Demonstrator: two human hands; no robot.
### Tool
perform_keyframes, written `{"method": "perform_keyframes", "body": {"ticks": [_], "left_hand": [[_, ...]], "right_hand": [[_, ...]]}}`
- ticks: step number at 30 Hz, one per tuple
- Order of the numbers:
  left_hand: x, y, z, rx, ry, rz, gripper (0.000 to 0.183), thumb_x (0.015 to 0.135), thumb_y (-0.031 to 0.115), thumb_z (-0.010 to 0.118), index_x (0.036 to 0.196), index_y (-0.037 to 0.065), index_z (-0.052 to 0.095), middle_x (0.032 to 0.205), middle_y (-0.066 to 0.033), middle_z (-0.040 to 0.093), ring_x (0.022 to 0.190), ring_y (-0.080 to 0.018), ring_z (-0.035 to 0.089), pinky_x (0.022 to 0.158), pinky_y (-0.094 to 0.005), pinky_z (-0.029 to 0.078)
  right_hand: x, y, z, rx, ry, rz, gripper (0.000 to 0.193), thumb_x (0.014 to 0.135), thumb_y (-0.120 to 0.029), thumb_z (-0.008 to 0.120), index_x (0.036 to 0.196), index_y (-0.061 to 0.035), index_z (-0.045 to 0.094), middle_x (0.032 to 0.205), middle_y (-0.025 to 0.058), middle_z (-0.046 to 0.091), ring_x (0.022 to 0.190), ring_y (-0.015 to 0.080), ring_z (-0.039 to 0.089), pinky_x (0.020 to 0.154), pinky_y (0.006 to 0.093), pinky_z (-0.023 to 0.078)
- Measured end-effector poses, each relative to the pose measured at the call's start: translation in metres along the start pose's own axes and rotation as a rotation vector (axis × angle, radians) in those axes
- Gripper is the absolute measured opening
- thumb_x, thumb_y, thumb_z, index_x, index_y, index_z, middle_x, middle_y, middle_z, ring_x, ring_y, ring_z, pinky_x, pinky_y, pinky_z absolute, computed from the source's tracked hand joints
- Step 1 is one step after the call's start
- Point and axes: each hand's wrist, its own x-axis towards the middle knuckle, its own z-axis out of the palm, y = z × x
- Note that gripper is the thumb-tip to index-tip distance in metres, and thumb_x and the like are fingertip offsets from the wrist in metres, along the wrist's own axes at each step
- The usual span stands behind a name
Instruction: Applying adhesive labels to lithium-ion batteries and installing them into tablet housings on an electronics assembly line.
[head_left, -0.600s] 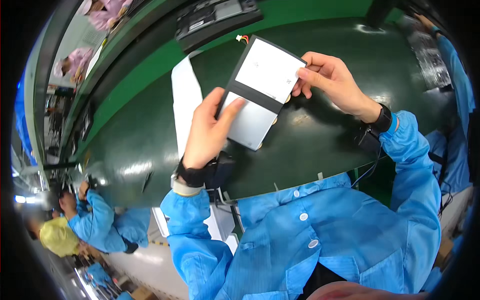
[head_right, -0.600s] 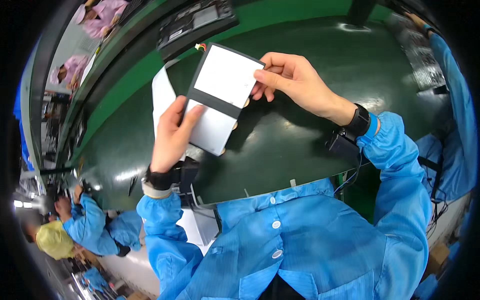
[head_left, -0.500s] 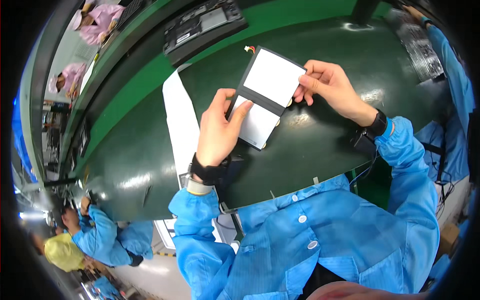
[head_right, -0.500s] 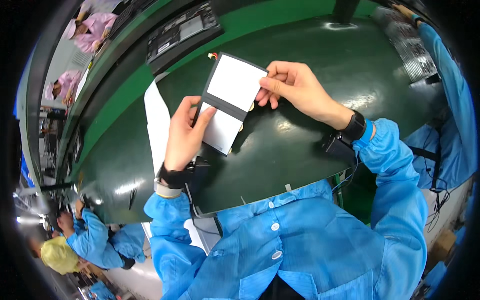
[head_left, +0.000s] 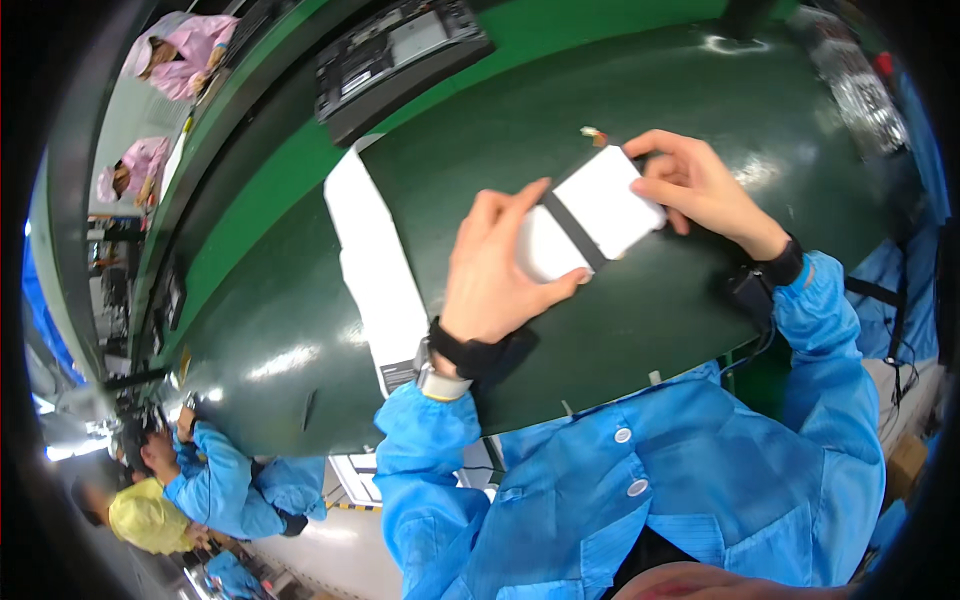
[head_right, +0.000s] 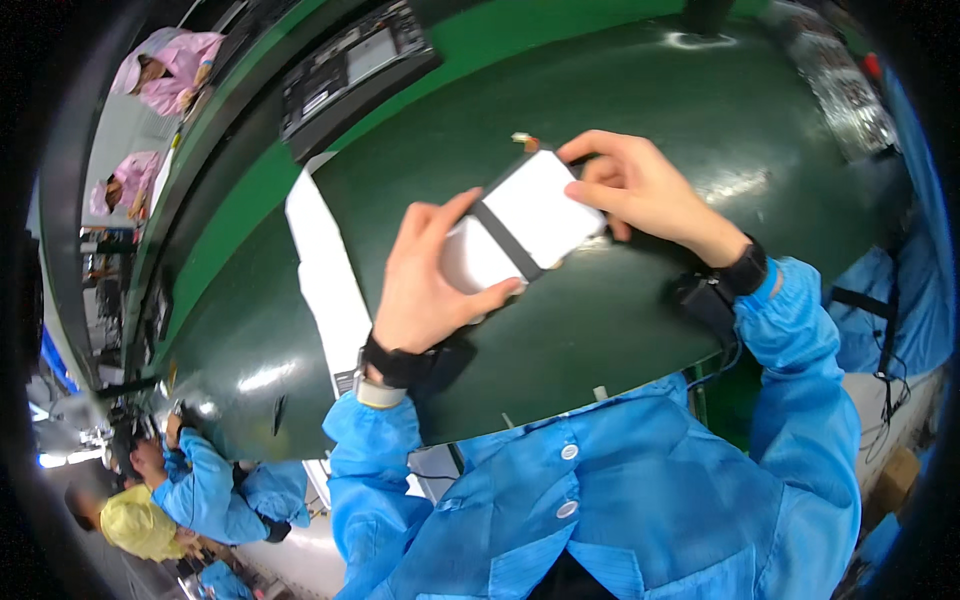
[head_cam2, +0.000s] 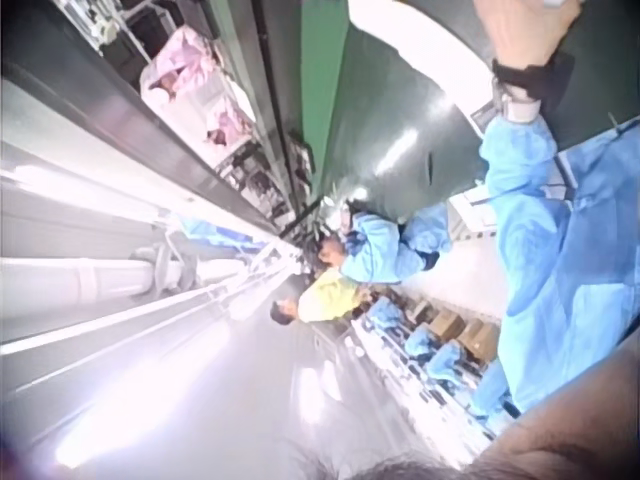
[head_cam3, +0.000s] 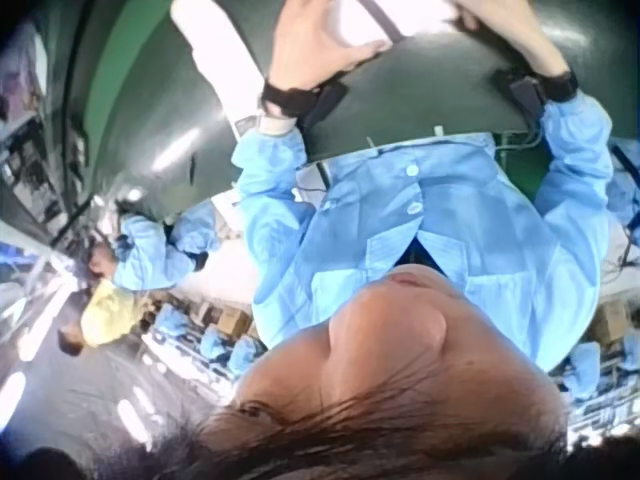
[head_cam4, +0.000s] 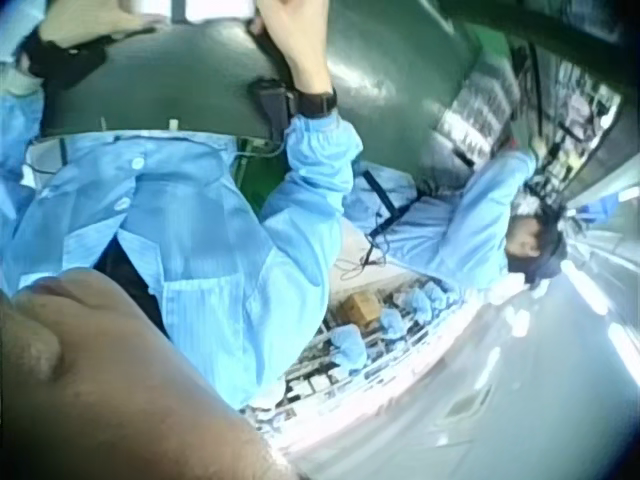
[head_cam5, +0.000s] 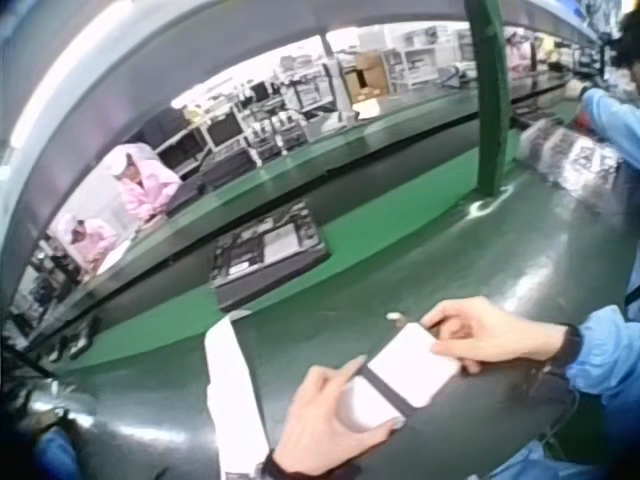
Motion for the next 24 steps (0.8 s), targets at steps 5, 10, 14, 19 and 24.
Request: {"method": "perform_keyframes", "body": {"ticks": [5, 10, 14, 19, 24], "left_hand": [[-0.005, 0.0, -0.036, 0.068, 0.235, 0.217, 0.065, 0.077, 0.013, 0.087, 0.137, 0.006, 0.064, 0.127, -0.0157, 0.064, 0.122, -0.0309, 0.06, 0.101, -0.0409, 0.049], [-0.036, 0.019, -0.116, -0.047, 0.307, 0.067, 0.038, 0.084, 0.004, 0.081, 0.121, 0.004, 0.072, 0.112, -0.0122, 0.076, 0.103, -0.0241, 0.072, 0.09, -0.0348, 0.054], [-0.09, -0.007, -0.153, 0.113, -0.036, -0.034, 0.051, 0.073, 0.007, 0.088, 0.122, 0.005, 0.072, 0.119, -0.0122, 0.076, 0.118, -0.0307, 0.07, 0.104, -0.0421, 0.051], [-0.145, -0.047, -0.123, 0.15, -0.363, -0.104, 0.099, 0.063, 0.019, 0.097, 0.152, 0.009, 0.054, 0.168, -0.0159, 0.038, 0.158, -0.0382, 0.028, 0.126, -0.0507, 0.029], [-0.153, -0.054, -0.089, 0.265, -0.137, -0.094, 0.109, 0.055, 0.037, 0.1, 0.151, 0.01, 0.055, 0.167, -0.0156, 0.039, 0.157, -0.0393, 0.03, 0.124, -0.0525, 0.031]], "right_hand": [[0.004, 0.008, -0.009, 0.041, -0.029, 0.029, 0.022, 0.101, -0.015, 0.067, 0.115, 0.0025, 0.064, 0.077, -0.0014, 0.065, 0.055, 0.0039, 0.051, 0.047, 0.0207, 0.04], [-0.006, -0.006, -0.019, -0.154, 0.099, 0.084, 0.021, 0.103, -0.02, 0.066, 0.106, 0.0002, 0.063, 0.071, 0.0022, 0.066, 0.055, 0.006, 0.057, 0.048, 0.0199, 0.042], [-0.002, -0.002, -0.026, -0.65, 0.311, -0.111, 0.021, 0.101, -0.02, 0.069, 0.093, -0.0002, 0.065, 0.061, 0.0005, 0.057, 0.053, 0.0053, 0.053, 0.051, 0.0241, 0.037], [-0.006, -0.003, 0.013, -0.514, 0.254, -0.405, 0.008, 0.099, -0.007, 0.067, 0.102, 0.0003, 0.066, 0.066, -0.0001, 0.054, 0.058, 0.0046, 0.047, 0.053, 0.0242, 0.037], [-0.013, -0.035, 0.112, -0.422, -0.228, -0.566, 0.008, 0.094, -0.008, 0.069, 0.095, -0.0011, 0.066, 0.085, 0.0131, 0.065, 0.077, 0.0286, 0.065, 0.069, 0.0399, 0.052]]}}
